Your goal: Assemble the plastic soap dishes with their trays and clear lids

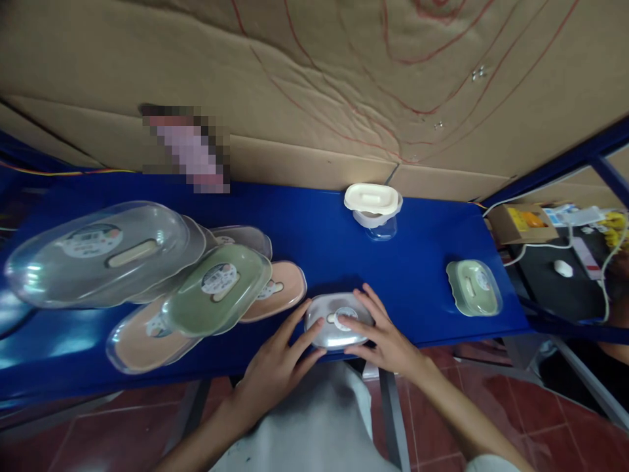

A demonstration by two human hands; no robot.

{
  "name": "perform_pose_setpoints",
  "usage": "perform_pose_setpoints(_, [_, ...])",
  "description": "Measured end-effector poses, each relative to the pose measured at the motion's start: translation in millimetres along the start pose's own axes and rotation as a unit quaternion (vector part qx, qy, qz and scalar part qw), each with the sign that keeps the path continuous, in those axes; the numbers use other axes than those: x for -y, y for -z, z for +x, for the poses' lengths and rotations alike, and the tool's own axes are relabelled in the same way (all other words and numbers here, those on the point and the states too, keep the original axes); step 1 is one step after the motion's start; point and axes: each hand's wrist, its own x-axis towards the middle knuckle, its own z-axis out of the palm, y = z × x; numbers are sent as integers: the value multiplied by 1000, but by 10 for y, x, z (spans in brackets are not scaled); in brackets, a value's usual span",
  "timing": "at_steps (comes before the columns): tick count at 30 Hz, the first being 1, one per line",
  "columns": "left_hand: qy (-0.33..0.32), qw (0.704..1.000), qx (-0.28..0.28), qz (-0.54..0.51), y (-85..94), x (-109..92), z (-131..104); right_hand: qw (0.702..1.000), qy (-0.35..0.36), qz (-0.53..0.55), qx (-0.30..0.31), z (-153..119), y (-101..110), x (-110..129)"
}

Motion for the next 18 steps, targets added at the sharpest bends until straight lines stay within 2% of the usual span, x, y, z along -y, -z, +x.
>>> perform_pose_setpoints(3, [1, 1000, 8, 1, -5, -4, 11, 998, -35, 36, 25, 12, 45, -47])
perform_pose_setpoints(8, [3, 1000, 19, 6, -25, 9, 15, 998, 4, -43, 48, 3, 71, -90])
perform_pose_setpoints(11, [10, 1000, 8, 16, -55, 3, -8, 998, 8, -50, 27, 9, 73, -144])
perform_pose_setpoints(14, [22, 999, -27, 18, -72, -12, -42, 995, -64, -61, -44, 167, 47, -196])
perform_pose_setpoints(16, [16, 999, -40, 14, -69, -20, -55, 983, -137, -81, -88, 393, -1, -184])
perform_pose_setpoints(18, [5, 999, -43, 15, -59, -23, -53, 974, -182, -79, -105, 695, -60, -143])
